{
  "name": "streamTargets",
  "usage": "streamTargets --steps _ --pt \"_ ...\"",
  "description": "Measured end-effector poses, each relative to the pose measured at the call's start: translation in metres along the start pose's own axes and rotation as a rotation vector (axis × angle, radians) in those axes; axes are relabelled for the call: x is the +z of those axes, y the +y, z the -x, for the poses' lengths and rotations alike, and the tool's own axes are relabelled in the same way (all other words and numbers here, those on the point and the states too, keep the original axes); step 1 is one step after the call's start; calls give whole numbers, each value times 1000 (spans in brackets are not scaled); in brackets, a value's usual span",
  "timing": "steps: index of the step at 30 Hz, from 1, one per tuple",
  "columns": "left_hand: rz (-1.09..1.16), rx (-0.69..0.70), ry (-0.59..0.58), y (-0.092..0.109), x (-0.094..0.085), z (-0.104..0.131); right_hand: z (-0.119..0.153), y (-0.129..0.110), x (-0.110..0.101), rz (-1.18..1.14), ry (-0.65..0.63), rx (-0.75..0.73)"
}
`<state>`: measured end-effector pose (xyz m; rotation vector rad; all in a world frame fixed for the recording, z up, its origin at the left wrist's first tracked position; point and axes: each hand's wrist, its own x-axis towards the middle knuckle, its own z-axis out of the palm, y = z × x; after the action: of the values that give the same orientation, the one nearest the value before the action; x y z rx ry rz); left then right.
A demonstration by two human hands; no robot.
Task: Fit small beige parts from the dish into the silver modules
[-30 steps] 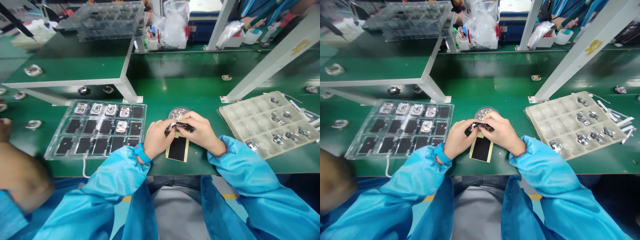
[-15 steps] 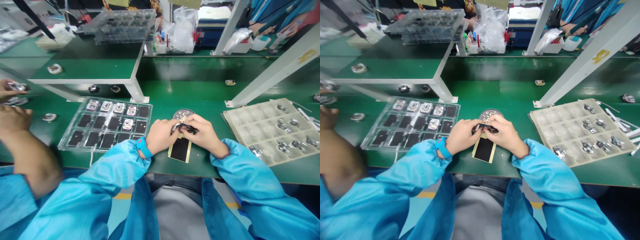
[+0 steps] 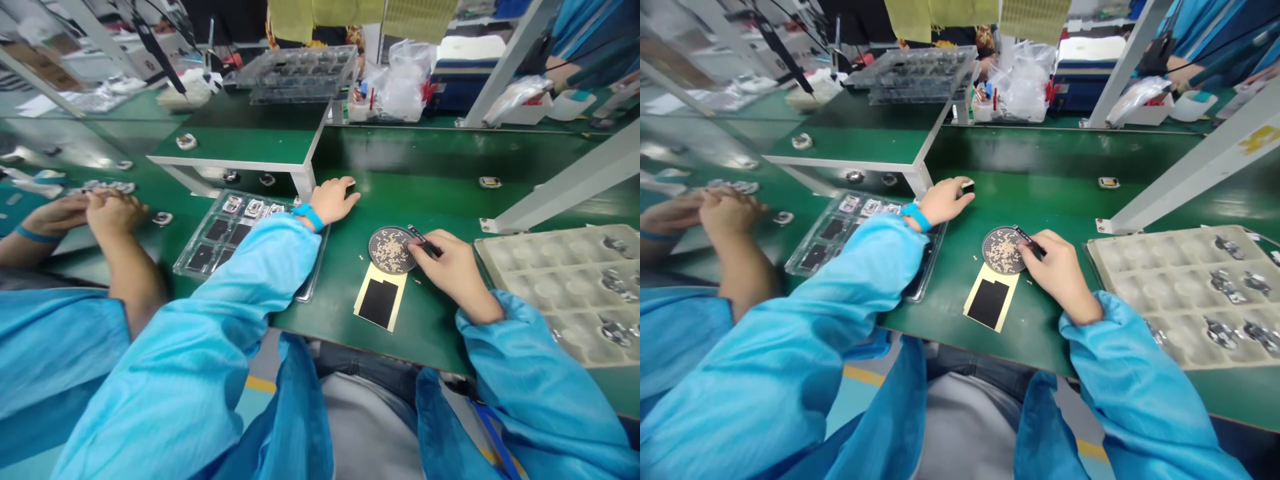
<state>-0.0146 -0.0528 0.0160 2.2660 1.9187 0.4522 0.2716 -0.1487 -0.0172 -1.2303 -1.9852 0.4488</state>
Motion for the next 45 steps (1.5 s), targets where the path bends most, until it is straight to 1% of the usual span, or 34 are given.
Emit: streamTargets --steps 1,2,4,5,7,9,12,14,17,20,22,25,28,30,32,34,35,36,38,41,43,45 --pt "23 35 -20 -9 -10 13 1 -6 -3 -15 5 0" --pt "15 40 -37 -20 -21 25 2 -11 -6 -32 9 -1" --pt "-85 -7 -49 -44 -40 48 5 -21 -13 -71 19 20" --pt "-151 -47 -49 -57 -47 57 6 -24 -16 -100 29 48" --pt "-239 -102 -71 -77 -53 70 9 -27 -20 -166 59 114" --pt "-275 -110 -88 -89 -53 79 11 -27 -22 -197 95 162" --pt "-295 -83 -90 -93 -49 83 11 -25 -19 -223 109 261" --pt "-309 -88 -107 -91 -49 82 9 -25 -16 -369 55 360" --pt "-329 -100 -165 -91 -51 78 6 -26 -8 -637 -98 424" --pt "-349 -75 -193 -94 -50 73 7 -28 0 -739 -253 412" --pt "-342 -55 -173 -98 -46 70 9 -27 5 -703 -291 383" --pt "-304 -46 -132 -102 -42 71 14 -24 12 -504 -273 294" --pt "-267 -39 -70 -102 -44 77 17 -20 16 -350 -250 211" --pt "-206 -23 5 -98 -49 83 17 -18 18 -314 -240 186" --pt "-44 -8 107 -86 -54 91 17 -17 19 -292 -236 181" --pt "236 -20 204 -66 -57 96 17 -17 19 -279 -240 188" --pt "399 -42 232 -54 -57 97 17 -17 20 -274 -244 193" --pt "552 -72 235 -40 -56 97 17 -17 20 -271 -247 198" --pt "809 -122 169 -13 -48 94 17 -17 20 -270 -246 200" --pt "1135 -129 -18 23 -26 86 18 -18 21 -265 -240 191" --pt "1268 -139 -161 38 -8 85 17 -18 20 -265 -246 190" --pt "1289 -147 -259 46 9 88 15 -20 19 -295 -253 215"
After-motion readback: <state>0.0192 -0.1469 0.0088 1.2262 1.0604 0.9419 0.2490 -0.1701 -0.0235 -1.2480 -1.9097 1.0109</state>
